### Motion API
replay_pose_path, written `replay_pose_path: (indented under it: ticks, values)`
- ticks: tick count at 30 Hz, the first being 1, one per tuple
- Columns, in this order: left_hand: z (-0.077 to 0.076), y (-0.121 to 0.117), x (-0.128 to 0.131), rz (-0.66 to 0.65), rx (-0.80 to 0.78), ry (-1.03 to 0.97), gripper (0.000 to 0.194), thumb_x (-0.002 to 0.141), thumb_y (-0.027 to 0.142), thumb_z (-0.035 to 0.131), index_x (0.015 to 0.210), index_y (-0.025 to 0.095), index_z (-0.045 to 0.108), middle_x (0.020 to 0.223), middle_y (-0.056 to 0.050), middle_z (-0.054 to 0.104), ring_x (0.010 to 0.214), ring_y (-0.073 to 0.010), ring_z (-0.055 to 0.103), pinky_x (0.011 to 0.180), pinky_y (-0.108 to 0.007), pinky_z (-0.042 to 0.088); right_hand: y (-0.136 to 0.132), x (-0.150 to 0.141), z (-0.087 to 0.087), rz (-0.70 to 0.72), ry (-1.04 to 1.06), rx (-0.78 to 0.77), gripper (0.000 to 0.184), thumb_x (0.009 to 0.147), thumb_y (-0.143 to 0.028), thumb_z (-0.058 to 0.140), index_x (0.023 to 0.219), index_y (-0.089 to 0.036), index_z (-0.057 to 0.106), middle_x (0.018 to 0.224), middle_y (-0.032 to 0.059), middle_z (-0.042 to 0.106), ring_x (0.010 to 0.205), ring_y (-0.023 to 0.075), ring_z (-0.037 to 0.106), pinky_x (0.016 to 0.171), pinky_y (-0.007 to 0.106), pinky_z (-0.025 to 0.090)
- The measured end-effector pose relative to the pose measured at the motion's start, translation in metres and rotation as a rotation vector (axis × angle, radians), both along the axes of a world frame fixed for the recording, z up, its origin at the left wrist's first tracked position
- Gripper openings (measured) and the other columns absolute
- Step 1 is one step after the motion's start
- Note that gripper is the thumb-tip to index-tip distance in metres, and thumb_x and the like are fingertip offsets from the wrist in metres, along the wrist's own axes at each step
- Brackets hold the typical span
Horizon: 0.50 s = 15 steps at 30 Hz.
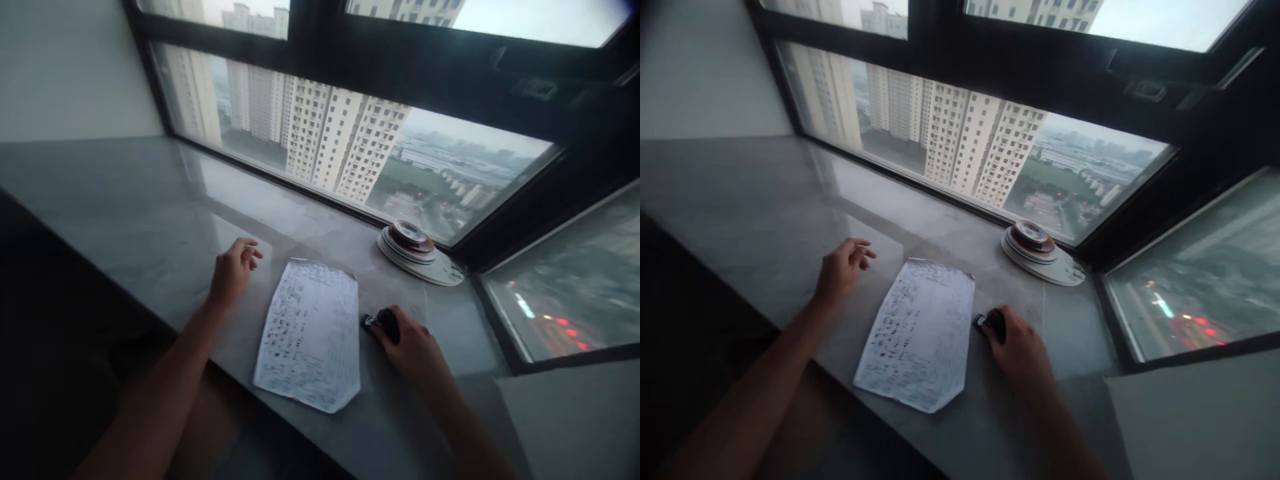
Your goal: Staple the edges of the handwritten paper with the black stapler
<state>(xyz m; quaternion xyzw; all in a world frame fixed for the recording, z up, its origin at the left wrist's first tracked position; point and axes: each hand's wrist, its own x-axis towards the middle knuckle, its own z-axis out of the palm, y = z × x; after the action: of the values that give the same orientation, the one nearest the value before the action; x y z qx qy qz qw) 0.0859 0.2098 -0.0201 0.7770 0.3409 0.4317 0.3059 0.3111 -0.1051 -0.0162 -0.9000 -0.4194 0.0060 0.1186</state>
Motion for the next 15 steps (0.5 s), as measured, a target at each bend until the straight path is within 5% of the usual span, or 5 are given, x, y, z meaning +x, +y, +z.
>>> replay_pose_path:
  ticks: [9,15]
  values:
    - [-0.022,-0.013,-0.004,0.057,-0.001,0.256,0.021,0.085,0.039,0.071,0.076,0.021,0.072,0.069,-0.003,0.073,0.069,-0.018,0.068,0.066,-0.025,0.043,0.009,-0.009,0.004,0.007,0.014,-0.009,0.027,0.096,-0.043,0.054,0.113,-0.023,0.055,0.102,0.01,0.072,0.096,0.03,0.07,0.068,0.033,0.041]
    - [-0.024,-0.022,-0.011,0.049,0.005,0.319,0.011,0.081,0.025,0.073,0.073,0.019,0.071,0.072,-0.002,0.072,0.071,-0.0164,0.064,0.07,-0.025,0.043,0.007,-0.01,0.007,0.045,-0.029,0.006,0.028,0.095,-0.042,0.054,0.114,-0.021,0.058,0.104,0.012,0.073,0.097,0.0291,0.07,0.07,0.033,0.042]
